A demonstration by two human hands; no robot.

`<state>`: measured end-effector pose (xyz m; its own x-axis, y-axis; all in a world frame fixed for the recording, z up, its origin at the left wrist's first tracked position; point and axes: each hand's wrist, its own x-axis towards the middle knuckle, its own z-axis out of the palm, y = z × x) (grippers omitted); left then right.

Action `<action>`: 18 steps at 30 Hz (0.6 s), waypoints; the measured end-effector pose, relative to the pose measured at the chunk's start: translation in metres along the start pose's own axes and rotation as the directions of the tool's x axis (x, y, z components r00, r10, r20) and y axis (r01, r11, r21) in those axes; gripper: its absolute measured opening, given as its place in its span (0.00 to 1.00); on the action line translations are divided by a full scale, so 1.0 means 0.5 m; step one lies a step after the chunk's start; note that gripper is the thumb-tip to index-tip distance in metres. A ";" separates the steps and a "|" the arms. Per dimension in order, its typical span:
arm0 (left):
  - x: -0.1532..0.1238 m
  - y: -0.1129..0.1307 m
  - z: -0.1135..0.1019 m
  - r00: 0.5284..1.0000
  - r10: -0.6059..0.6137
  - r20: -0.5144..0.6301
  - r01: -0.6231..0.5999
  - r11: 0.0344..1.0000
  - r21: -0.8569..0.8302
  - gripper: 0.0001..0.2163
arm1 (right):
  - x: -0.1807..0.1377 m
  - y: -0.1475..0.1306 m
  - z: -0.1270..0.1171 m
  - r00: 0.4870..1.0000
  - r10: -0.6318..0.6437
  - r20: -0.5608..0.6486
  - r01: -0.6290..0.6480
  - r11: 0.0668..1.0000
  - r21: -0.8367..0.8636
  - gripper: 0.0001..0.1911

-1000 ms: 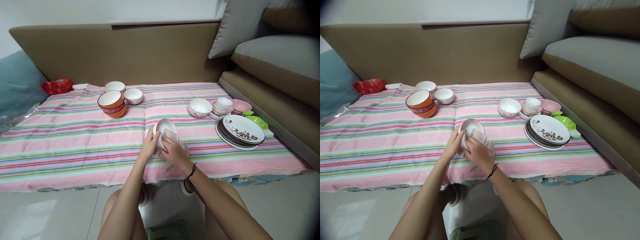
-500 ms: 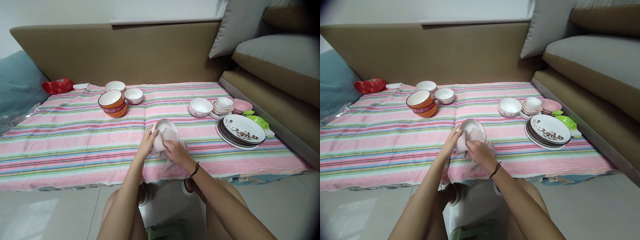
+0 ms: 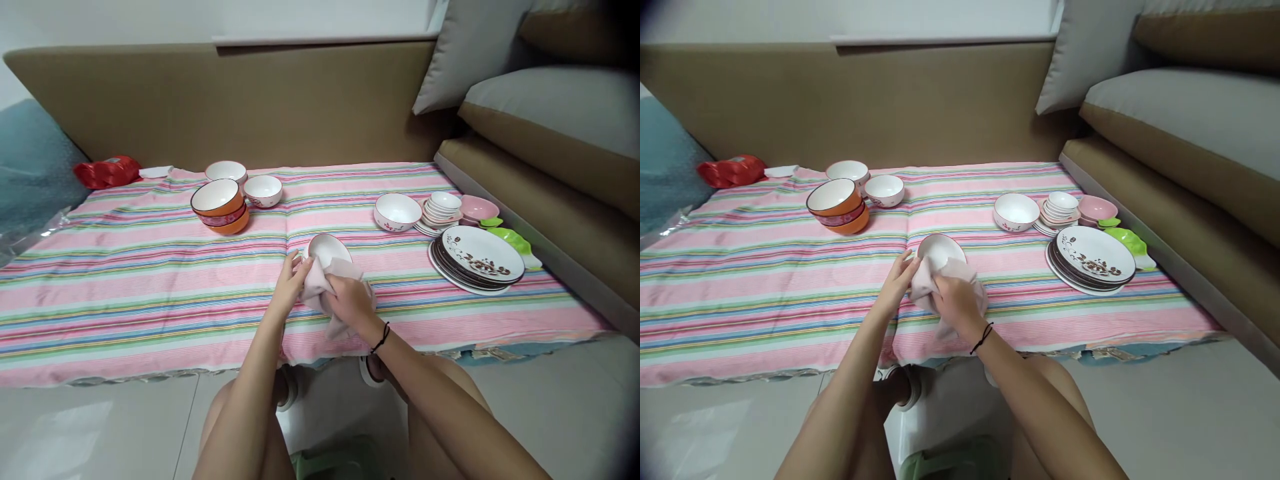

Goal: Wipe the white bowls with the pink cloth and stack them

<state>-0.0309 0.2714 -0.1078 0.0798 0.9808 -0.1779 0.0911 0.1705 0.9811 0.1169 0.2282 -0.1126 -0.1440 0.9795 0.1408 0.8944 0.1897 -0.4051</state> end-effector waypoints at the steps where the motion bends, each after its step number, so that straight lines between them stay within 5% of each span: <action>1: 0.002 -0.001 0.000 1.000 0.021 -0.005 -0.021 1.000 0.008 0.32 | -0.001 -0.007 -0.003 0.999 0.023 -0.039 -0.021 0.998 0.063 0.10; 4: 0.005 -0.002 -0.002 0.997 0.068 0.042 -0.070 0.996 0.048 0.26 | -0.004 -0.004 -0.008 0.999 0.033 -0.028 -0.029 0.991 0.134 0.12; 7: 0.005 -0.004 -0.007 0.996 0.060 0.060 -0.063 0.997 0.042 0.26 | -0.003 0.026 -0.005 0.990 -0.113 0.082 0.111 0.993 0.028 0.11; 11: 0.001 -0.002 -0.012 0.997 0.068 0.020 -0.068 0.997 0.019 0.25 | -0.003 0.051 0.005 0.982 -0.183 0.049 0.187 0.976 -0.109 0.26; 14: -0.005 0.007 -0.009 0.988 0.080 0.129 -0.085 0.996 0.034 0.23 | -0.002 0.032 0.007 0.987 -0.140 0.079 0.149 0.982 -0.113 0.12; 18: -0.003 0.005 0.000 0.982 0.134 0.130 -0.143 0.987 0.066 0.22 | -0.005 0.003 0.012 0.978 -0.121 0.168 0.119 0.993 0.019 0.11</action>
<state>-0.0307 0.2703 -0.1049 0.2200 0.9740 -0.0535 0.1444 0.0217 0.9893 0.1160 0.2265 -0.1192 -0.3200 0.9468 0.0344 0.8628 0.3063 -0.4022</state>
